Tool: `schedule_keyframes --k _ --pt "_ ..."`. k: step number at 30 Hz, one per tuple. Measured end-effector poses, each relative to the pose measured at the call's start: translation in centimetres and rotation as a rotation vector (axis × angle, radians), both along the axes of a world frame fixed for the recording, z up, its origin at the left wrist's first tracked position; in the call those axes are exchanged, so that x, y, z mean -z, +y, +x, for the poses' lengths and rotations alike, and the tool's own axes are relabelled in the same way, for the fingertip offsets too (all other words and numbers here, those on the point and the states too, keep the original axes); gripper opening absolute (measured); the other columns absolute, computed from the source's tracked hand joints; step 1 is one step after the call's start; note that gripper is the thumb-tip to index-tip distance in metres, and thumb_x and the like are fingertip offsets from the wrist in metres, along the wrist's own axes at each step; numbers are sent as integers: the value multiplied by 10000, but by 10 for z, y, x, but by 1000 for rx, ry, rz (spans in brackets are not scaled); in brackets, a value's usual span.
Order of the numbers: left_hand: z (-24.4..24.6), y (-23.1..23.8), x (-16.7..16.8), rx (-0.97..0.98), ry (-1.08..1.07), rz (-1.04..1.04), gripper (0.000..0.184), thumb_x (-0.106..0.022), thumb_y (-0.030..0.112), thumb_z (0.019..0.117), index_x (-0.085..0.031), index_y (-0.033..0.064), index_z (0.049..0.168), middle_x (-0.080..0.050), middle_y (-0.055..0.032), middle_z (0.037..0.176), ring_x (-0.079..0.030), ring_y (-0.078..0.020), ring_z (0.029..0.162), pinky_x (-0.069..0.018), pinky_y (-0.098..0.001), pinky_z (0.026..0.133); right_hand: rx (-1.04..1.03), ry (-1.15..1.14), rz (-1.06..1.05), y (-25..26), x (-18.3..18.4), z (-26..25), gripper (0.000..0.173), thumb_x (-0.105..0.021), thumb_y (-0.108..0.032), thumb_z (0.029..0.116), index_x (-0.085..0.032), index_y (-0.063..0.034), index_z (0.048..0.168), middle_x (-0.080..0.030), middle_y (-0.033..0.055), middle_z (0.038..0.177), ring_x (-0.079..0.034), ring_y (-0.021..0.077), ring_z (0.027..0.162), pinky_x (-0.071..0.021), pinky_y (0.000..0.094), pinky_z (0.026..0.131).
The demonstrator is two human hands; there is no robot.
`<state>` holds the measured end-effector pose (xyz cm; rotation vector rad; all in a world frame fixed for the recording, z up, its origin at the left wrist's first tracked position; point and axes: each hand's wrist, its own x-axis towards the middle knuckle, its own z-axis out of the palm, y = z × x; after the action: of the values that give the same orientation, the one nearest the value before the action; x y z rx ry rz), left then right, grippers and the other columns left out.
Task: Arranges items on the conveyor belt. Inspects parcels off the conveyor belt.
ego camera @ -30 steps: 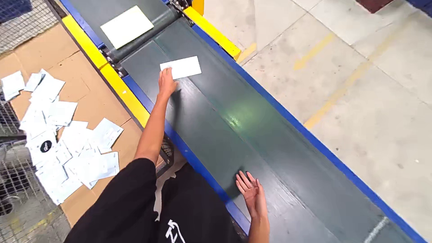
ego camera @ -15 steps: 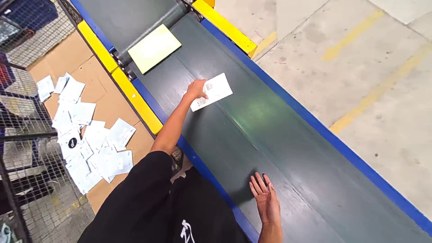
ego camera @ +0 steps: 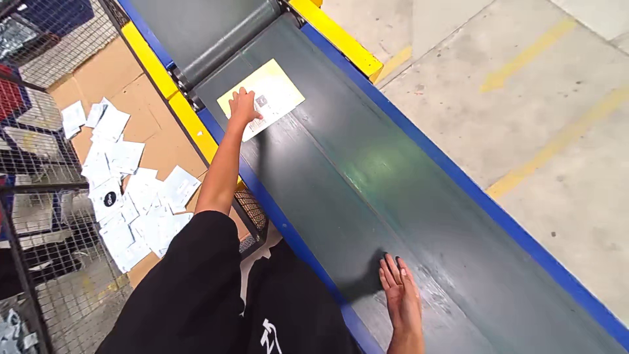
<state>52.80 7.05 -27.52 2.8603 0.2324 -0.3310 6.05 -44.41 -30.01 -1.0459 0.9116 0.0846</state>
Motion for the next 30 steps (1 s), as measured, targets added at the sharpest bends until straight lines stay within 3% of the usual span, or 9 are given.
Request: schedule_keyframes --k 5,9,13,16,19,22,24,30 --pt "7 4 19 -40 106 48 868 -957 471 622 -633 121 1348 -339 -281 1590 -296 -565 1433 -275 -817 1050 28 -3 -17 -2 1 -2 445 -367 -265 1107 -410 -91 1514 -612 102 1431 -665 202 1215 -576 342 975" --pt "-9 -20 28 -103 194 -21 917 -997 484 533 -640 104 1287 -362 -322 1517 -384 -542 1362 -403 -742 999 49 -7 -31 -1 4 -4 439 -384 -256 1104 -431 -84 1505 -616 109 1427 -662 206 1222 -572 335 979" --pt "-42 -62 25 -83 235 -68 1100 -1015 464 481 -541 72 1393 -445 -372 1430 -460 -569 1280 -423 -738 974 80 -27 -40 -3 7 -7 433 -382 -232 1098 -434 -76 1498 -621 105 1418 -657 192 1229 -574 324 976" --pt "-61 -84 25 -27 221 -127 1173 -1017 407 495 -408 115 1455 -626 -299 1223 -624 -503 1112 -513 -701 869 93 -34 -42 -5 9 -7 433 -389 -227 1097 -433 -74 1500 -615 101 1426 -656 191 1228 -572 326 981" --pt "-73 -90 31 40 210 -269 1003 -1010 304 568 -489 82 1395 -678 -272 1124 -655 -481 1057 -520 -689 881 86 -29 -47 -7 6 -9 428 -392 -230 1095 -446 -74 1490 -623 103 1416 -660 191 1222 -574 325 980" --pt "-72 -81 37 147 219 -314 625 -971 275 651 -698 -3 1140 -709 -243 1065 -675 -425 1033 -515 -649 931 87 -35 -54 -10 7 -11 424 -414 -229 1091 -457 -75 1483 -625 96 1415 -657 188 1226 -575 323 976" --pt "-71 -69 33 150 243 -301 503 -944 269 696 -727 -18 1048 -721 -234 1021 -687 -409 1004 -517 -635 931 96 -47 -52 -11 7 -14 416 -423 -226 1091 -463 -71 1475 -629 100 1407 -659 193 1223 -576 325 976" --pt "-70 -5 1 9 192 -169 478 -913 250 742 -729 6 1110 -705 -268 1102 -656 -469 1090 -479 -721 948 96 -67 -93 -18 6 -25 412 -394 -212 1095 -436 -80 1483 -628 78 1410 -651 169 1233 -570 318 987"
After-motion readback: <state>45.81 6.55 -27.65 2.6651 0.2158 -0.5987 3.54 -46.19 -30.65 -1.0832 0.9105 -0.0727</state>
